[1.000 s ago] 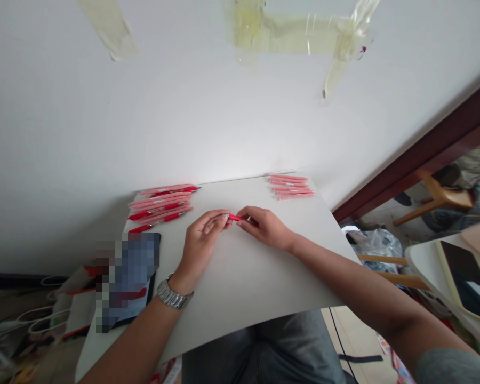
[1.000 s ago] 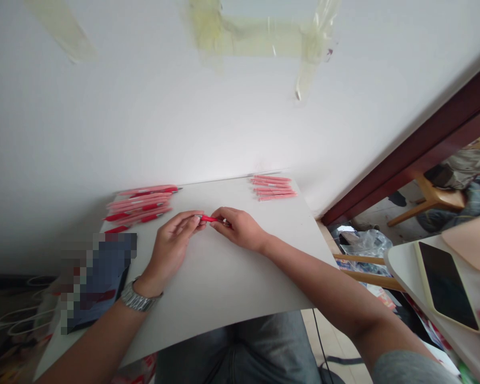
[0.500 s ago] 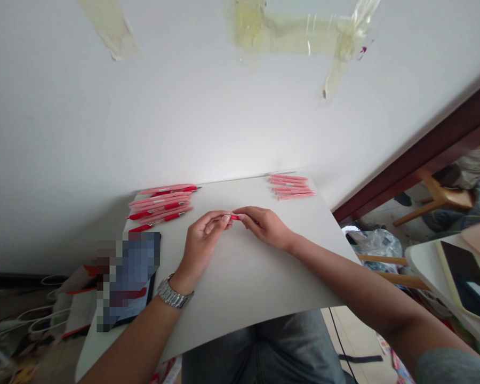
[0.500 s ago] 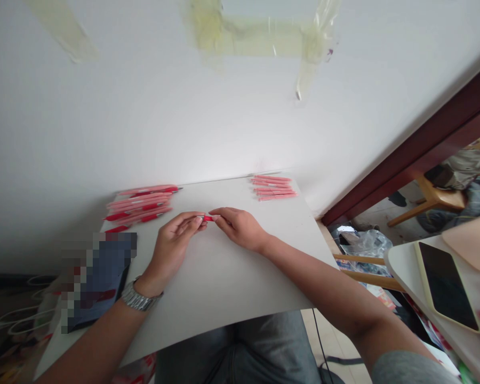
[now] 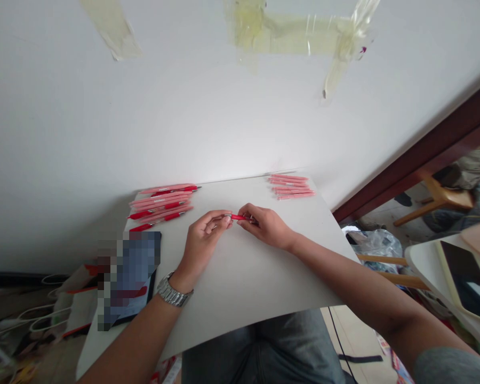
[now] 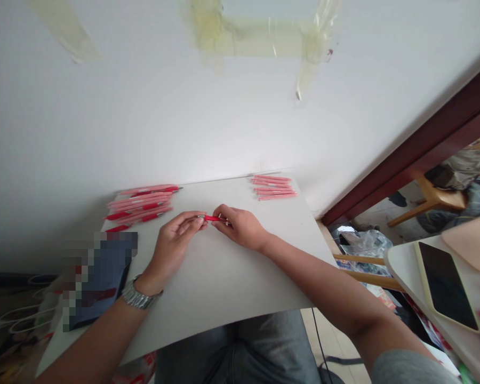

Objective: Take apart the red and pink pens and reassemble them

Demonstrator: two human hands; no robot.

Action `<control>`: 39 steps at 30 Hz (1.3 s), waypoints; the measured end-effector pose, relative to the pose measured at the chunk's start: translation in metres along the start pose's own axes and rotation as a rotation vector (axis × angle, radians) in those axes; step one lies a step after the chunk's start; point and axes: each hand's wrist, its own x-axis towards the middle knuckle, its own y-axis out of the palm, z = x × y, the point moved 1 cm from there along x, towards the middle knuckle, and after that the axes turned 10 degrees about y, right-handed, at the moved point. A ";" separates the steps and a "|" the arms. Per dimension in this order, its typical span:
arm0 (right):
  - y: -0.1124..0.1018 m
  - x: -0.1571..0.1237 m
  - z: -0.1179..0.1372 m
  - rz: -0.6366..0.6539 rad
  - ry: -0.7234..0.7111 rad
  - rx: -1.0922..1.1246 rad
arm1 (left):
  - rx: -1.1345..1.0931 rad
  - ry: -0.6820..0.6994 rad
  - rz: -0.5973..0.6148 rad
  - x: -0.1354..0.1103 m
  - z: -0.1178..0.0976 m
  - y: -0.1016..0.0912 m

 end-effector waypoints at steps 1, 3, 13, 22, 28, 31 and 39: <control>0.000 0.000 0.000 -0.001 0.005 0.001 | -0.001 -0.001 0.005 0.000 0.000 0.000; 0.000 0.000 0.000 -0.005 0.013 0.003 | -0.004 0.000 0.006 0.000 0.000 0.000; -0.002 0.000 0.004 0.010 -0.034 0.031 | 0.044 0.014 -0.016 0.001 -0.008 0.003; -0.002 0.000 0.000 0.051 -0.158 0.030 | 0.108 0.059 0.007 0.000 -0.015 0.004; -0.002 0.000 -0.001 0.020 -0.092 0.048 | 0.083 0.068 0.062 0.000 -0.017 0.003; -0.003 0.000 -0.001 0.023 -0.068 0.072 | 0.084 0.064 0.055 0.000 -0.015 0.002; -0.002 -0.001 0.000 0.048 -0.108 0.067 | 0.139 0.039 0.018 0.001 -0.014 0.001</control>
